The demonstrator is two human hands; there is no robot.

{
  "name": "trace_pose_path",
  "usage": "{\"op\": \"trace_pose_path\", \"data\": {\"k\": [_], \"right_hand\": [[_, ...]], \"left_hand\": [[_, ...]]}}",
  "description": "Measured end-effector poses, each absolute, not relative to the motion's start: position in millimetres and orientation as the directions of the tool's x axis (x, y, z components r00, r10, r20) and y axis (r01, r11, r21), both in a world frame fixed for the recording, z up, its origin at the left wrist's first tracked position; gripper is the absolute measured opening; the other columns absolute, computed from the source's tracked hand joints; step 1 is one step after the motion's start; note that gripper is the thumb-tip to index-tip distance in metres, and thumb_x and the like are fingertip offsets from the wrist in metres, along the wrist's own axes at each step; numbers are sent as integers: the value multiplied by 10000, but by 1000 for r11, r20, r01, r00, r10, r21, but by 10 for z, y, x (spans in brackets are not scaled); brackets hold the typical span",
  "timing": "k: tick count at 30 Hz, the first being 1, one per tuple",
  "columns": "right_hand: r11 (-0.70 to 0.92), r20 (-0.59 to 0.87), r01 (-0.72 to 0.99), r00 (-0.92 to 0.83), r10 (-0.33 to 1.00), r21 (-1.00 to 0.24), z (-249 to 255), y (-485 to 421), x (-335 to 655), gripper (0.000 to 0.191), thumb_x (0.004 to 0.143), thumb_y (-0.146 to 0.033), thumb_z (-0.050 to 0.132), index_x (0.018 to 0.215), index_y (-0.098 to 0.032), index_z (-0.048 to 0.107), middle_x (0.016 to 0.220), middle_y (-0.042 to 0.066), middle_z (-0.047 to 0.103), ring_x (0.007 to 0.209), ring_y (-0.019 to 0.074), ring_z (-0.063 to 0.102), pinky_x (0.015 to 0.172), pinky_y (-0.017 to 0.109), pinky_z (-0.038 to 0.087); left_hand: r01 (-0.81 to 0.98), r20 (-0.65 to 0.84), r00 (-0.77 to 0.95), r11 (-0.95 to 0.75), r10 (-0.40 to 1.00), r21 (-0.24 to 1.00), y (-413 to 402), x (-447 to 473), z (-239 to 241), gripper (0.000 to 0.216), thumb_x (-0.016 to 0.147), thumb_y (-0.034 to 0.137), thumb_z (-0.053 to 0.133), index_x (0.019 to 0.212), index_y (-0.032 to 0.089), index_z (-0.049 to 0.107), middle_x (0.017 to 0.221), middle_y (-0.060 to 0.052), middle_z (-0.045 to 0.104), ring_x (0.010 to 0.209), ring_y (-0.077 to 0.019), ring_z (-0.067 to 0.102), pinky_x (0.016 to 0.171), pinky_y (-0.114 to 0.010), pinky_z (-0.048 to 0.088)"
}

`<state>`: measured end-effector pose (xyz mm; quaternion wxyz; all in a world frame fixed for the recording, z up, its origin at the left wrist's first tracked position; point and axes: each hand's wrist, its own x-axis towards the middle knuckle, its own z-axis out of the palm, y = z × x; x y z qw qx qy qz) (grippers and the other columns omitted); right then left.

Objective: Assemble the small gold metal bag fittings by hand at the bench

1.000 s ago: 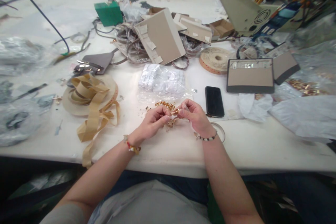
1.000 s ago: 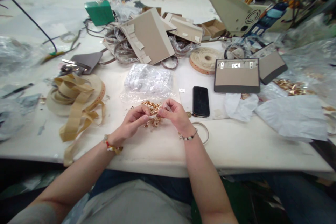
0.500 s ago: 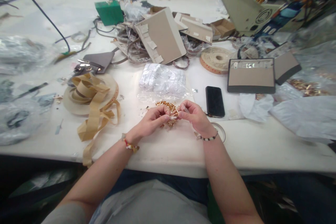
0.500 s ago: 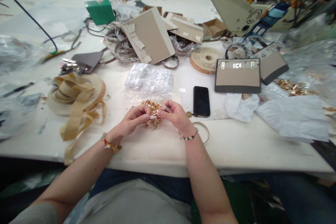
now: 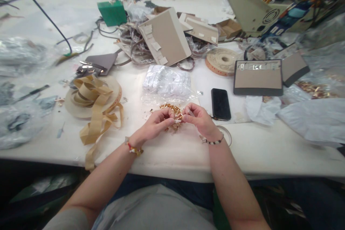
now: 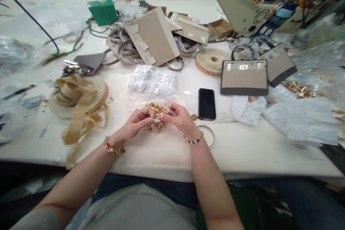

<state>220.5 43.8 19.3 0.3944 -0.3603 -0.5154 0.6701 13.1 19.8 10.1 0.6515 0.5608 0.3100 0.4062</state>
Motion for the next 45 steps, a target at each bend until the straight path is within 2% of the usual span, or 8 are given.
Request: {"op": "trace_pose_path", "data": {"k": [7,15,23,28,33,37,41,45], "right_hand": [[-170,-81,-176,-425,902,-970,223,433,2195,409,695,-398,889,749,-206,532,695,-49,539,644,118,503,627,261,408],[-222,-111,-206,-445,889,-953,234,428,2203,419,659,-325,914,757,-209,523,792,-21,658,776,149,643,716,275,508],[-249,-108,-230,-495,862,-941,273,423,2235,406,641,-237,921,776,-197,541,861,2,725,778,139,682,713,262,538],[-219,-71,-286,-451,890,-933,246,427,2224,432,645,-245,921,760,-204,507,889,26,755,809,159,708,726,277,555],[-193,-59,-322,-383,922,-927,234,439,2214,458,614,-230,936,744,-208,497,889,23,760,793,164,717,701,270,560],[-208,-63,-330,-400,914,-921,246,436,2212,449,616,-220,936,741,-208,504,903,29,768,763,151,712,671,253,562],[-205,-53,-339,-407,912,-918,242,431,2214,435,618,-212,934,737,-207,516,916,24,769,776,146,711,680,251,571],[-198,-58,-319,-398,916,-927,233,430,2218,435,617,-215,934,736,-208,516,909,13,763,765,141,702,668,246,570]], "left_hand": [[-208,16,462,91,887,974,177,161,128,318,860,399,735,841,167,519,747,-3,579,600,-88,517,548,-211,382],[-161,-10,467,97,884,982,187,160,131,337,854,403,745,826,164,510,739,7,580,620,-92,553,573,-208,407],[-178,13,455,76,890,981,206,152,128,347,798,351,807,904,175,528,836,2,595,698,-110,613,622,-222,478],[-152,158,209,-128,965,980,214,162,90,367,720,301,868,877,173,562,806,18,588,624,-72,544,545,-181,436],[-132,257,-18,-257,966,957,219,180,70,246,793,307,804,837,170,605,766,11,610,630,-78,543,567,-183,453],[-116,262,23,-258,965,959,225,197,57,216,824,323,773,924,173,654,813,-11,645,688,-102,579,622,-204,487],[-126,203,173,-183,964,975,224,202,47,256,885,363,706,1057,173,692,915,-55,693,770,-134,628,695,-241,515],[-211,182,274,-125,944,969,226,199,57,219,883,372,711,952,165,693,896,-55,697,767,-139,637,692,-248,508]]}}
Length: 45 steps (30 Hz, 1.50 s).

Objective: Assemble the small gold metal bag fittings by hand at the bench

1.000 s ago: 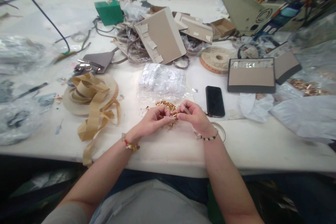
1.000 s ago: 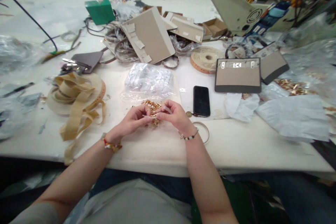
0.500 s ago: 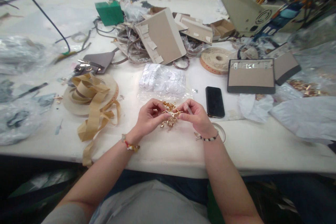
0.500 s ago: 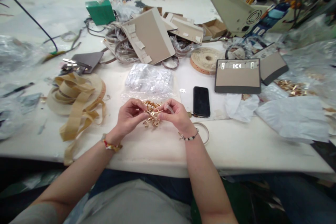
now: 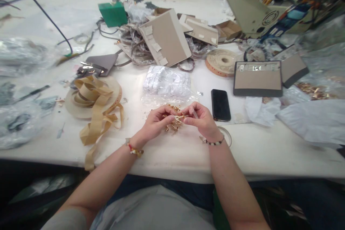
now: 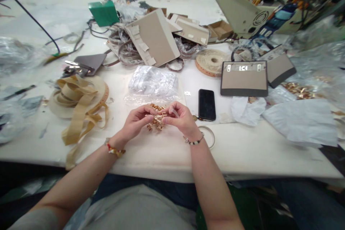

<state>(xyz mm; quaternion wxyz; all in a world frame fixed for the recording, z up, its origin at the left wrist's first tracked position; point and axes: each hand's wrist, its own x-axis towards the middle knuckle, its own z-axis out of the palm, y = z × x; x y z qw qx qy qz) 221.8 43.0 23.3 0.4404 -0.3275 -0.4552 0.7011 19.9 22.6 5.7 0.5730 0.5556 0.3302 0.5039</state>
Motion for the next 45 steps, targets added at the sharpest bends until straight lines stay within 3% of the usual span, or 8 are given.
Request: {"op": "trace_pose_path", "data": {"k": [9,20,34,39,42,45], "right_hand": [[-205,-74,-281,-416,906,-938,270,420,2216,450,612,-252,939,738,-212,508,930,28,769,806,165,714,692,281,583],[-193,-84,-267,-371,925,-944,265,422,2216,448,621,-270,933,736,-215,503,919,28,764,805,177,712,717,311,583],[-194,-89,-254,-374,923,-948,245,432,2209,448,621,-275,933,737,-213,505,936,33,766,846,184,710,729,312,580],[-187,-82,-248,-380,921,-951,253,425,2209,460,614,-282,936,737,-215,498,928,32,771,801,181,710,703,313,579],[-175,-67,-268,-371,926,-947,251,425,2199,476,606,-259,939,733,-215,483,919,33,774,768,169,709,671,288,566],[-170,-64,-273,-356,932,-947,256,427,2192,491,591,-254,945,730,-219,476,915,31,772,774,178,714,660,291,565]], "left_hand": [[-145,186,283,-150,941,978,223,170,60,255,894,407,694,866,158,645,786,-25,621,669,-115,553,608,-236,430],[104,433,195,-458,880,883,224,152,104,182,935,327,630,835,178,659,778,-39,628,704,-142,559,644,-272,429],[15,259,194,-267,946,964,202,181,29,216,913,370,670,869,160,645,765,-26,618,599,-100,526,552,-234,419],[-65,211,164,-203,964,977,199,218,32,247,868,385,726,952,169,638,870,-46,661,678,-117,584,600,-233,473],[-5,352,-8,-352,936,936,187,229,46,230,838,315,761,993,197,638,910,-31,659,667,-98,548,569,-213,435],[173,595,-88,-576,799,799,174,215,75,98,838,221,744,876,204,656,774,-2,646,624,-98,525,555,-225,417]]}}
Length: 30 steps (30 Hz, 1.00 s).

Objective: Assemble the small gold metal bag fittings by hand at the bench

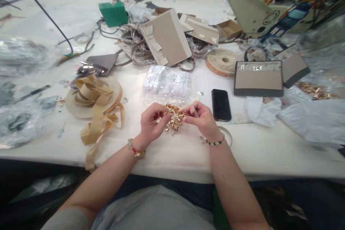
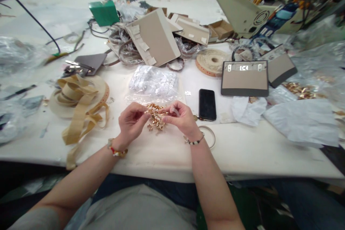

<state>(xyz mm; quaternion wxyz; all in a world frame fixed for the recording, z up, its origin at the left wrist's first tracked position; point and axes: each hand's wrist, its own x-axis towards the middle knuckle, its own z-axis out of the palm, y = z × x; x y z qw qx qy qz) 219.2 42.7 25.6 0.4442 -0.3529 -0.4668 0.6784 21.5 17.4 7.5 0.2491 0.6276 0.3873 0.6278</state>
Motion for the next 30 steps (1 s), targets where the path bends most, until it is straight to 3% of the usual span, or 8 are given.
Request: {"op": "trace_pose_path", "data": {"k": [2,5,18,30], "right_hand": [[-168,-66,-271,-348,935,-948,261,428,2192,493,584,-260,948,726,-222,477,912,26,769,785,184,713,657,296,568],[-167,-70,-270,-337,939,-948,264,429,2196,492,580,-268,950,718,-223,479,908,17,767,765,174,700,640,289,564],[-163,-65,-278,-330,942,-947,236,431,2196,485,581,-272,950,716,-217,487,909,18,759,751,164,691,644,285,561],[-150,-58,-250,-342,938,-957,276,408,2146,457,602,-285,942,705,-220,501,912,23,756,796,180,680,722,327,564]], "left_hand": [[267,689,-53,-654,723,707,170,203,97,81,828,187,744,823,208,667,732,-1,662,634,-113,564,576,-243,453],[321,714,9,-679,700,661,175,200,120,73,826,175,748,863,221,705,780,-15,713,678,-131,628,613,-260,505],[362,669,93,-651,738,667,201,219,79,144,840,284,763,979,248,771,883,-50,774,782,-171,708,736,-306,577],[363,615,141,-618,776,697,194,255,71,174,860,291,735,1020,223,728,884,-56,742,747,-159,649,698,-296,527]]}}
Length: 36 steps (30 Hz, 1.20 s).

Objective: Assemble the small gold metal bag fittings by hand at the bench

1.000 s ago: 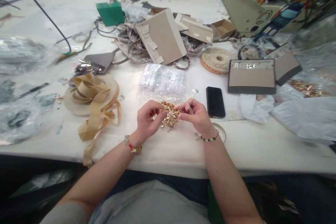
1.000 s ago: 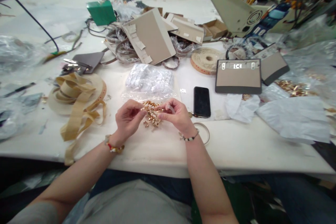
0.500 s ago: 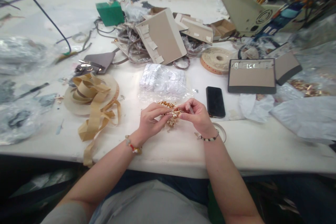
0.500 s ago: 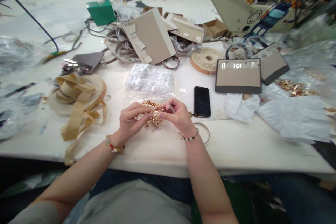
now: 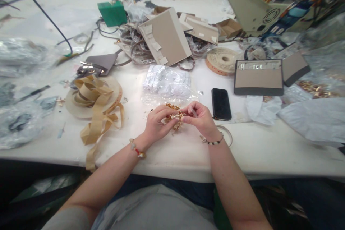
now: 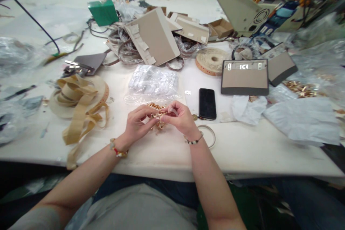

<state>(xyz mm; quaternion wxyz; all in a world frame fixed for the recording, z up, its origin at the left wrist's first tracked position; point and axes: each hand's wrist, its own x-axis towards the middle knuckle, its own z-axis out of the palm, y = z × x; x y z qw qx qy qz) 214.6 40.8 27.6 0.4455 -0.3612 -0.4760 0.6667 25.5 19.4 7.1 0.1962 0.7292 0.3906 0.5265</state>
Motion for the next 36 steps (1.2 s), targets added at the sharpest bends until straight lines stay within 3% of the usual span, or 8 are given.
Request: {"op": "trace_pose_path", "data": {"k": [7,15,18,22,29,36], "right_hand": [[-144,-58,-255,-316,947,-956,234,422,2167,464,606,-288,946,716,-219,501,896,18,748,818,179,683,738,316,546],[-138,-58,-248,-303,951,-959,247,421,2168,474,614,-307,938,712,-218,482,905,15,759,790,168,679,734,310,542],[-140,-60,-247,-305,951,-959,241,425,2169,471,616,-305,935,714,-219,482,912,16,755,794,165,681,739,305,545],[-107,-49,-181,-300,953,-978,216,434,2156,478,591,-309,943,709,-218,489,917,19,744,801,172,681,742,313,554],[27,38,-40,-298,954,-999,183,418,2141,417,648,-325,903,703,-216,505,931,39,745,848,184,672,764,332,564],[80,73,13,-283,956,-997,138,415,2140,395,654,-310,894,707,-216,514,933,45,747,838,188,684,750,332,567]], "left_hand": [[367,624,130,-622,770,691,172,251,71,254,838,297,765,1067,213,692,892,-39,726,689,-127,613,676,-270,514],[425,757,86,-711,648,560,187,239,62,248,857,203,744,1100,246,721,949,-43,746,851,-153,693,768,-271,566],[419,714,83,-674,695,608,174,233,87,177,886,244,708,1061,228,734,936,-52,751,823,-158,688,757,-282,560],[450,607,59,-564,792,692,166,227,108,114,909,275,667,922,183,732,772,-36,715,667,-136,608,658,-273,497],[506,518,67,-477,853,719,186,241,115,129,885,251,655,800,183,723,621,4,624,593,-120,552,608,-253,427],[534,489,5,-416,872,736,172,274,121,136,861,226,648,740,182,691,613,14,624,571,-110,543,592,-245,410]]}}
